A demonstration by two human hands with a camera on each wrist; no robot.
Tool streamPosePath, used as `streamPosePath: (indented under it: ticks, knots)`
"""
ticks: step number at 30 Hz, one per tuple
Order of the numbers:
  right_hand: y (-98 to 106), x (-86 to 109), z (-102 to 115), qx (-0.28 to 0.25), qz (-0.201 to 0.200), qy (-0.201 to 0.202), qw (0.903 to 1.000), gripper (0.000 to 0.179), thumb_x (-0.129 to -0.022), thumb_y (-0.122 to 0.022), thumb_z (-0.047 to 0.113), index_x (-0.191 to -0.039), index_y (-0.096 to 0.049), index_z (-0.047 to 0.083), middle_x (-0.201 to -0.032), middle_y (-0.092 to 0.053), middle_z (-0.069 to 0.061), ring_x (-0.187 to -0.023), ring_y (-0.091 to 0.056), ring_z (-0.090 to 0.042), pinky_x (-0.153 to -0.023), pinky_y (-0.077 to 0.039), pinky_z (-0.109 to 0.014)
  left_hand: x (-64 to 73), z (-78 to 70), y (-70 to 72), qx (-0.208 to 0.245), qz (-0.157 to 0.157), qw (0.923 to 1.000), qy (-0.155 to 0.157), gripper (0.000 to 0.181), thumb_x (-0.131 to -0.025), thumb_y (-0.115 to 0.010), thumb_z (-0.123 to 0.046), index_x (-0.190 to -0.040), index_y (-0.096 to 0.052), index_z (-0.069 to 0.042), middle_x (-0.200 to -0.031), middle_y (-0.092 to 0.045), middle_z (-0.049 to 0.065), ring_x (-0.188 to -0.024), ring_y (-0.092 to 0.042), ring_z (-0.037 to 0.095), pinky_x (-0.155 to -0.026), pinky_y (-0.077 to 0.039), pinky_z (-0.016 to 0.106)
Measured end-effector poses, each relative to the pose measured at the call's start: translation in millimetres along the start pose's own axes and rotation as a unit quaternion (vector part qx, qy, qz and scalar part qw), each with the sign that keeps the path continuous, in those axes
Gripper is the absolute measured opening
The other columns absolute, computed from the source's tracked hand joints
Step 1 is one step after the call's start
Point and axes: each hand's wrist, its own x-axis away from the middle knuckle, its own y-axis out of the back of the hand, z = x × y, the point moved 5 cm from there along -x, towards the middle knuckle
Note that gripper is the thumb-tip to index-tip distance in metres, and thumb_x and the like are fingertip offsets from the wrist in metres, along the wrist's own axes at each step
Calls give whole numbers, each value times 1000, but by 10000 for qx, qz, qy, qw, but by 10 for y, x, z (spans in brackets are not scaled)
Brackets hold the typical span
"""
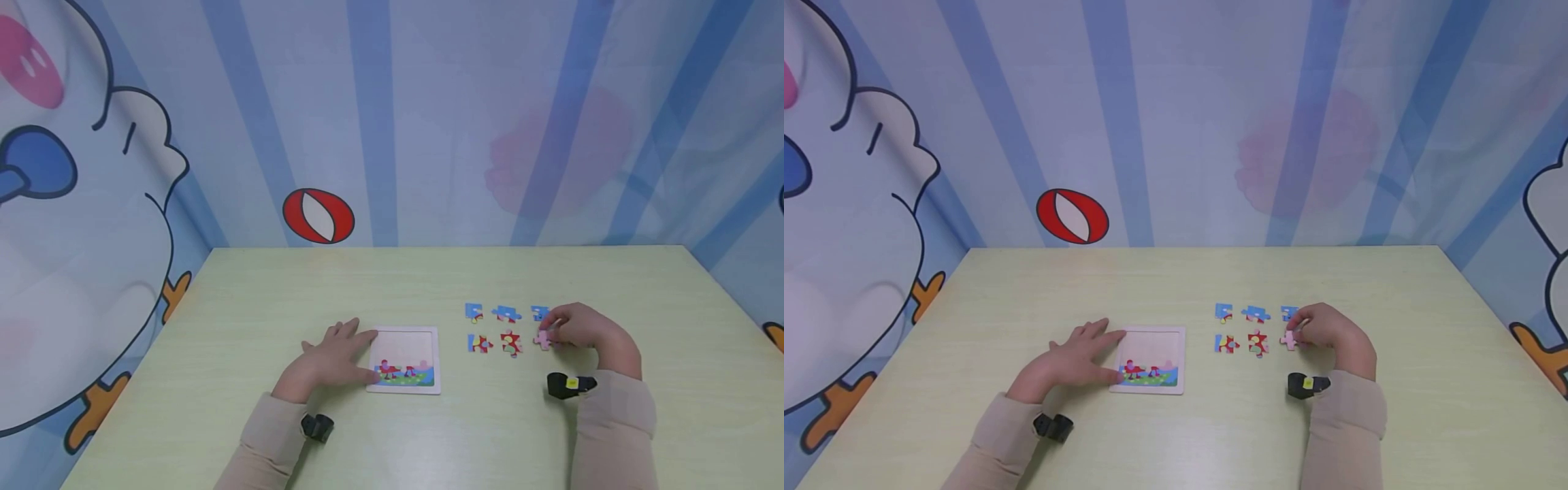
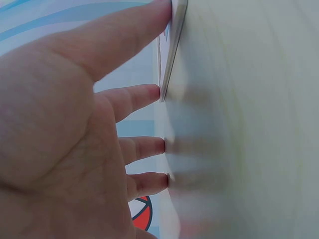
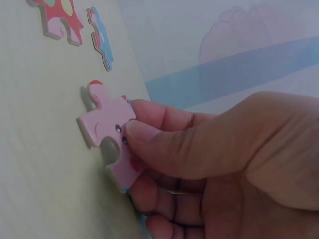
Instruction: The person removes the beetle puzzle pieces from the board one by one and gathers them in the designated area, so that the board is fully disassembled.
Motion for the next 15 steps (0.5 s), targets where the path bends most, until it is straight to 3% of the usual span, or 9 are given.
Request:
streamPosePath:
  ticks: [15]
  knots:
    - [10, -28, -19, 108, -66, -305, 9995, 15, -88, -59, 3, -101, -65, -2, -93, -59, -11, -82, -50, -22, -70, -39, -32, 0, 8, -8, 25, 13, 10000, -26, 76, -82, -72, -44, -147, -41, -21, -158, -21, 14, -145, -13, 42, -96, -9, 83]
